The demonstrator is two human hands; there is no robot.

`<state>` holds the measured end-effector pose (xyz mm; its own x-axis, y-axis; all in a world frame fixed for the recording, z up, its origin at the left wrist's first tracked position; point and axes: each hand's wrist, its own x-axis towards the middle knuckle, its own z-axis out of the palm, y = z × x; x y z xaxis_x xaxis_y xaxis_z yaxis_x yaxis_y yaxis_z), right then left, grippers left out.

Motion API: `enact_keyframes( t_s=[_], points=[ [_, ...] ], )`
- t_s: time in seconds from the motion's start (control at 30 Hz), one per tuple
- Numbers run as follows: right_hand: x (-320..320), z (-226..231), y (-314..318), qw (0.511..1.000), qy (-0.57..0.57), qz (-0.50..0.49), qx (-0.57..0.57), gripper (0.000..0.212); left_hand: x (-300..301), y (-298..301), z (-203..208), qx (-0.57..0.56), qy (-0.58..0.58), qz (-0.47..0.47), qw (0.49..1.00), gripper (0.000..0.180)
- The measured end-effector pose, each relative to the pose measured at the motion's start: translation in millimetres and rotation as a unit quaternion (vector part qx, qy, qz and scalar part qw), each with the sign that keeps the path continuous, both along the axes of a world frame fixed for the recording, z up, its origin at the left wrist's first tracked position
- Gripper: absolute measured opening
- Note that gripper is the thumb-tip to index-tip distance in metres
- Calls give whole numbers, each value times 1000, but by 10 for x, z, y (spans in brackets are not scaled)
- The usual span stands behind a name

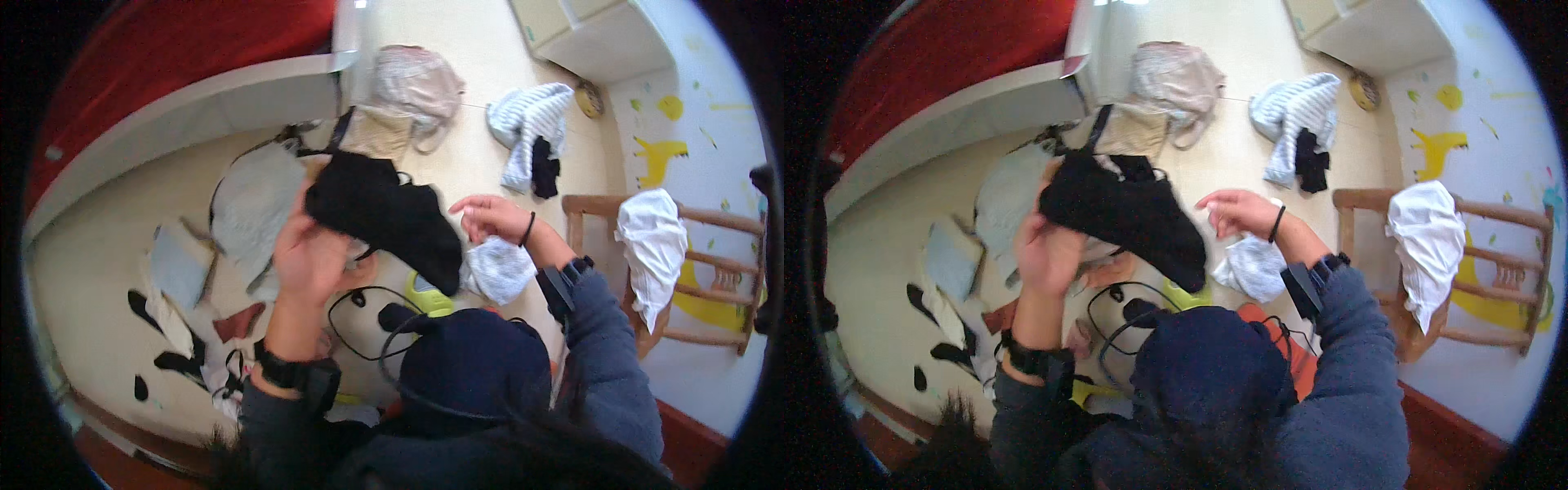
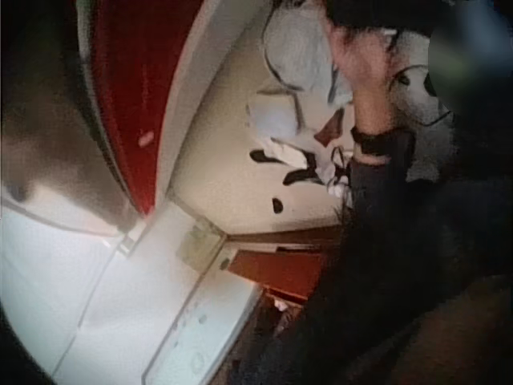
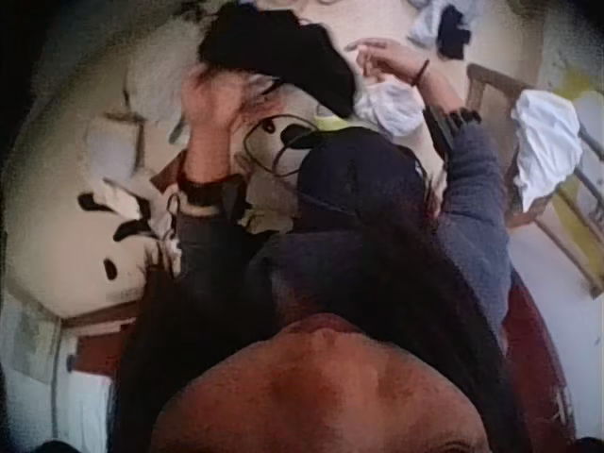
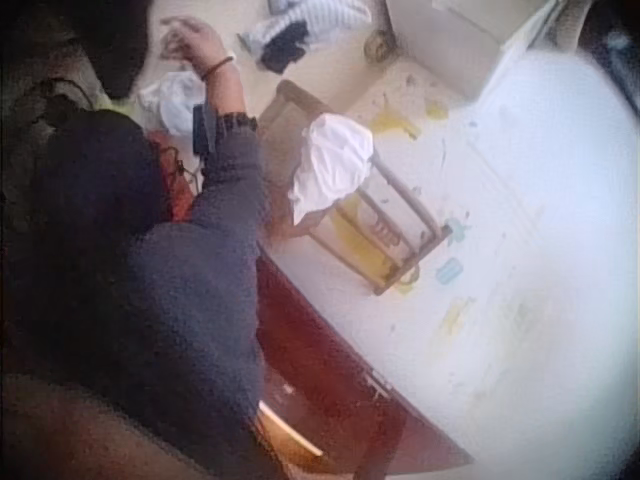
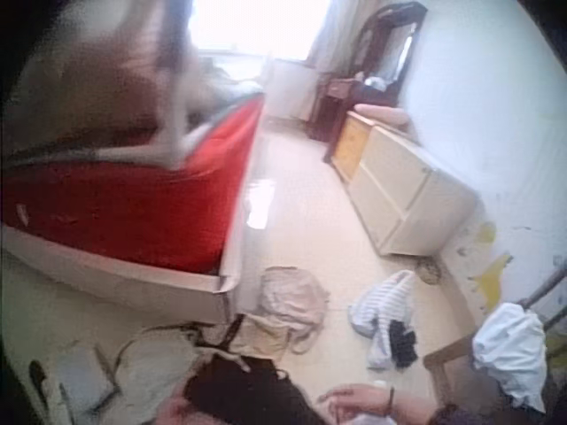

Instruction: The person sorts and folds various garments on the floor, including socks, underwear, and shirts. They pick up items, unfold them, fold them neatly, and place them into a drawer or a clear plastic bag.

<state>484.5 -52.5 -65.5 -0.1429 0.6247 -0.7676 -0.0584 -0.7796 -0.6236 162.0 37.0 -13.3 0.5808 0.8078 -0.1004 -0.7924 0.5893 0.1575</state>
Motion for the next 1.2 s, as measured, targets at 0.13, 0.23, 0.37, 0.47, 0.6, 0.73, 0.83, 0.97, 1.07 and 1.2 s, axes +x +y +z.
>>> enact_keyframes(
  t_s=[0.13,0.23,0.37,0.47,0.6,0.73,0.83,0.97,1.07,1.2],
  points=[
    [1422,-760,-263,904,-379,-194,34,31,22,44,-40,-28,81,11,996,47],
    [2055,-1078,-462,729,-662,-173,-25,57,64,112,-52,33,255,4,966,51],
    [2229,-1408,-285,687,-726,-6,9,66,104,178,-57,39,365,-17,930,48],
    [2237,-1391,-112,752,-645,-136,5,46,80,214,-58,58,390,-40,918,47],
    [2257,-707,-71,722,-432,-526,123,38,18,242,-40,62,408,-31,910,50],
    [1797,385,-23,857,49,-379,346,34,-6,264,-8,62,413,-30,908,52],
    [1150,995,193,858,198,-328,343,34,-60,260,41,88,385,-27,919,52],
    [292,1325,491,879,268,-254,300,34,-184,206,146,148,401,-26,904,49],
    [-335,1307,607,899,295,-216,241,34,-215,116,232,200,423,-56,882,48],
    [-1141,1180,599,929,289,-173,153,34,-166,-113,329,216,379,-75,897,52]
  ],
)
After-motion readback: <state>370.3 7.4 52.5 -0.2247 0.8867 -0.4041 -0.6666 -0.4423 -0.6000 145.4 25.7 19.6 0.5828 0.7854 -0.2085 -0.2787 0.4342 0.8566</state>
